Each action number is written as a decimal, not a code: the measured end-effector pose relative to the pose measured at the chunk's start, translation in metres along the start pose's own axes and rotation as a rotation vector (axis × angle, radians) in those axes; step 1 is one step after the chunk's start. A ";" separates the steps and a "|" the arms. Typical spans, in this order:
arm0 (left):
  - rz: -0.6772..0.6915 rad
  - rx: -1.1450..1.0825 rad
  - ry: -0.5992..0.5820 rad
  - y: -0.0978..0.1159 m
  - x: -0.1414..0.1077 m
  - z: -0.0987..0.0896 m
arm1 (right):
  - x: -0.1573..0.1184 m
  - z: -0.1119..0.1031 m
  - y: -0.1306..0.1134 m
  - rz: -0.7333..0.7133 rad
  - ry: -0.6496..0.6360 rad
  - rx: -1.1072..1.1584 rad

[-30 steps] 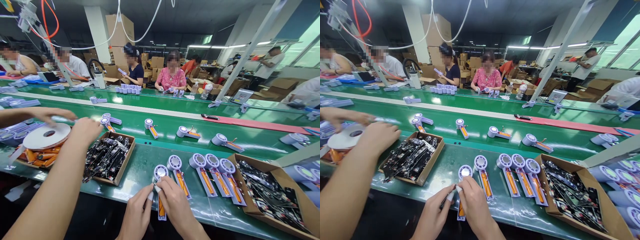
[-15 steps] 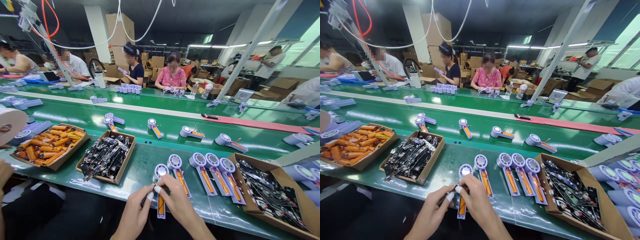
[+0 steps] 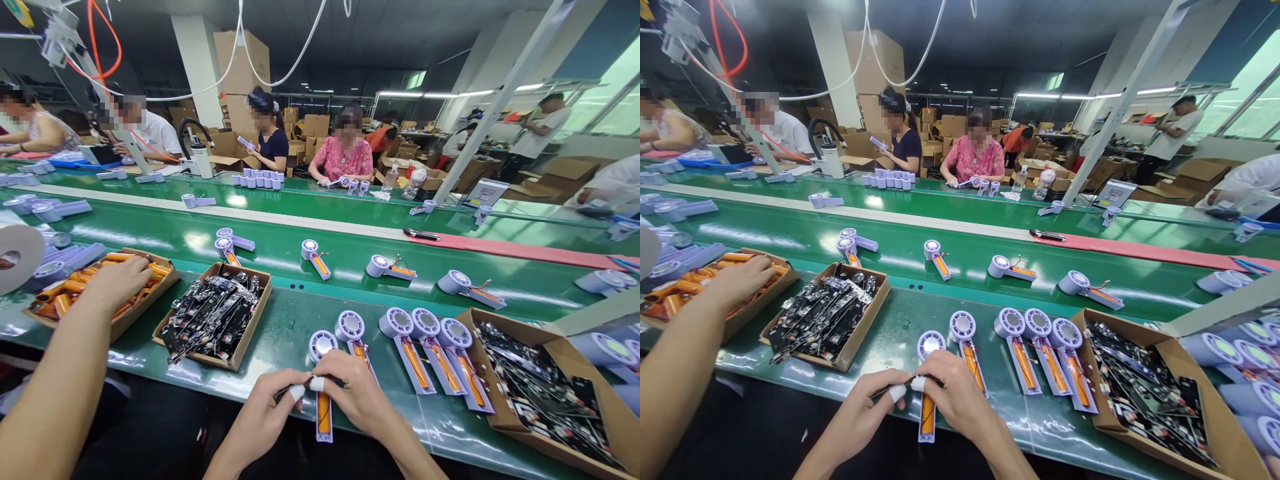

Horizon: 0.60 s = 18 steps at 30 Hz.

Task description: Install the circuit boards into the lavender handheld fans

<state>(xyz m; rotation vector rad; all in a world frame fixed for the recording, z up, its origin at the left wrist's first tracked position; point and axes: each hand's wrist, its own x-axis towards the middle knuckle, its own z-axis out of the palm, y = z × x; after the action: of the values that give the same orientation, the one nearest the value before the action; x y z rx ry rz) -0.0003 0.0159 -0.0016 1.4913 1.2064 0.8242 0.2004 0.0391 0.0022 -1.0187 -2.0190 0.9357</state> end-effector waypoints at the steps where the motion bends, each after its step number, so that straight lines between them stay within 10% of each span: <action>1: -0.002 -0.007 -0.004 0.000 0.001 0.001 | 0.000 0.001 0.001 -0.002 0.006 -0.012; 18: -0.059 -0.056 0.093 0.009 -0.015 0.029 | -0.006 0.002 -0.020 0.365 0.087 -0.029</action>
<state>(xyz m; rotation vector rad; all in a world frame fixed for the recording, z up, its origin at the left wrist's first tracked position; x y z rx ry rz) 0.0247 -0.0064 0.0008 1.3789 1.2793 0.8883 0.1938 0.0249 0.0166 -1.4516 -1.8121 1.0282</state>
